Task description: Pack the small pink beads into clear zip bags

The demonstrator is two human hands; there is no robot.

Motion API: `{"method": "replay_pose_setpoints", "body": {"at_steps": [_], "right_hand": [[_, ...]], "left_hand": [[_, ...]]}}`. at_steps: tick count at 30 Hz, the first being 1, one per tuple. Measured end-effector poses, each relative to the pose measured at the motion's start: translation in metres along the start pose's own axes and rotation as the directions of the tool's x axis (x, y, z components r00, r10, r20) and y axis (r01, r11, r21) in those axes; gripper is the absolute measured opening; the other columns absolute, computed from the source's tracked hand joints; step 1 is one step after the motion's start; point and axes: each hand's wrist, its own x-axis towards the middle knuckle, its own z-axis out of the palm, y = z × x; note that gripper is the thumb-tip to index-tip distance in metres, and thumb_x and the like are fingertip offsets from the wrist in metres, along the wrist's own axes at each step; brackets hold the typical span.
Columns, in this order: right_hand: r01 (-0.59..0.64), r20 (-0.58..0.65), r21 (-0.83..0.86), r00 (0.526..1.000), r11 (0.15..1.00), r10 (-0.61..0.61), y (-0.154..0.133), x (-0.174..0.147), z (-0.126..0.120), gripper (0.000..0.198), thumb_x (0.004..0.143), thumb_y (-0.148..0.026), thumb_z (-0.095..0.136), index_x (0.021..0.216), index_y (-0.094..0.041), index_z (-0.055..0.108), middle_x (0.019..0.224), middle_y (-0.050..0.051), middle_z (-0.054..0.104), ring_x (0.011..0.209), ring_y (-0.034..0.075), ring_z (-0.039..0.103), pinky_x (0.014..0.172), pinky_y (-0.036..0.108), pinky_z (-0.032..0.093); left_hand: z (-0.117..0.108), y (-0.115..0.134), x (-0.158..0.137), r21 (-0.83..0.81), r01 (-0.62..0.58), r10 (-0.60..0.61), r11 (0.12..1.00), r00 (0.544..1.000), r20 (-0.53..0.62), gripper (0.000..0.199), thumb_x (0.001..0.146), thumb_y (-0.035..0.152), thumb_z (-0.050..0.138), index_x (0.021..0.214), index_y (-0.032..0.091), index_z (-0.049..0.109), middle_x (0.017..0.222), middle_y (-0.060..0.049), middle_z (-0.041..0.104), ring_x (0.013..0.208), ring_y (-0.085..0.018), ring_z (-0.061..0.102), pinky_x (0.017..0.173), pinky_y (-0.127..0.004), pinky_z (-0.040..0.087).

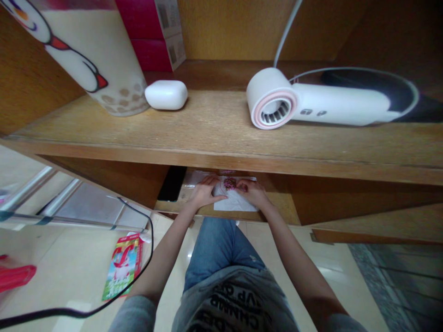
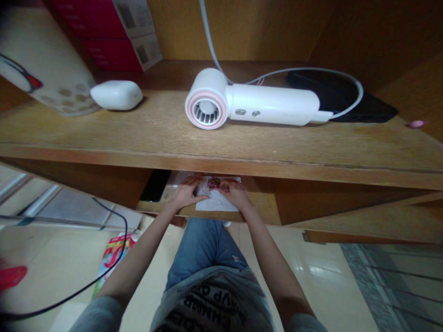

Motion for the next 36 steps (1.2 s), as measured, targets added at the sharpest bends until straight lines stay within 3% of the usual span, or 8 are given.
{"method": "replay_pose_setpoints", "body": {"at_steps": [10,18,31,36], "right_hand": [[0.045,-0.019,-0.049,0.999,0.998,-0.046,-0.001,-0.007,0.005,0.017,0.076,-0.037,0.057,0.082,-0.025,0.068,0.071,0.001,0.067,0.061,0.015,0.057,0.053,0.022,0.035],[0.049,0.008,0.096,0.999,0.994,-0.05,-0.006,-0.006,0.006,0.022,0.079,-0.039,0.053,0.082,-0.023,0.067,0.062,-0.001,0.062,0.054,0.012,0.052,0.05,0.021,0.033],[0.124,-0.017,0.275,0.992,0.953,-0.124,-0.022,0.01,0.02,0.016,0.08,-0.031,0.056,0.088,-0.023,0.067,0.085,0.001,0.068,0.072,0.013,0.06,0.065,0.022,0.042],[0.039,-0.039,0.206,0.999,0.978,-0.031,-0.01,0.006,0.01,0.014,0.077,-0.028,0.058,0.088,-0.024,0.066,0.081,0.0,0.068,0.068,0.013,0.059,0.062,0.023,0.041]], "left_hand": [[0.001,0.0,0.001,-0.026,0.0,0.0,1.0,1.0,-0.01,0.064,0.068,0.065,0.053,0.11,0.017,0.056,0.115,-0.012,0.058,0.111,-0.027,0.051,0.094,-0.037,0.041],[0.0,-0.001,0.001,-0.045,-0.027,0.026,0.999,0.999,-0.03,0.064,0.068,0.064,0.054,0.109,0.015,0.056,0.113,-0.012,0.058,0.109,-0.026,0.052,0.095,-0.036,0.041],[0.0,-0.002,0.001,-0.046,-0.031,0.03,0.998,0.999,-0.027,0.062,0.068,0.064,0.055,0.108,0.015,0.057,0.113,-0.012,0.058,0.109,-0.027,0.052,0.092,-0.038,0.042],[0.0,-0.001,0.002,-0.062,-0.041,0.038,0.997,0.998,-0.045,0.059,0.069,0.063,0.055,0.107,0.018,0.057,0.112,-0.01,0.059,0.108,-0.026,0.053,0.092,-0.037,0.043]]}}
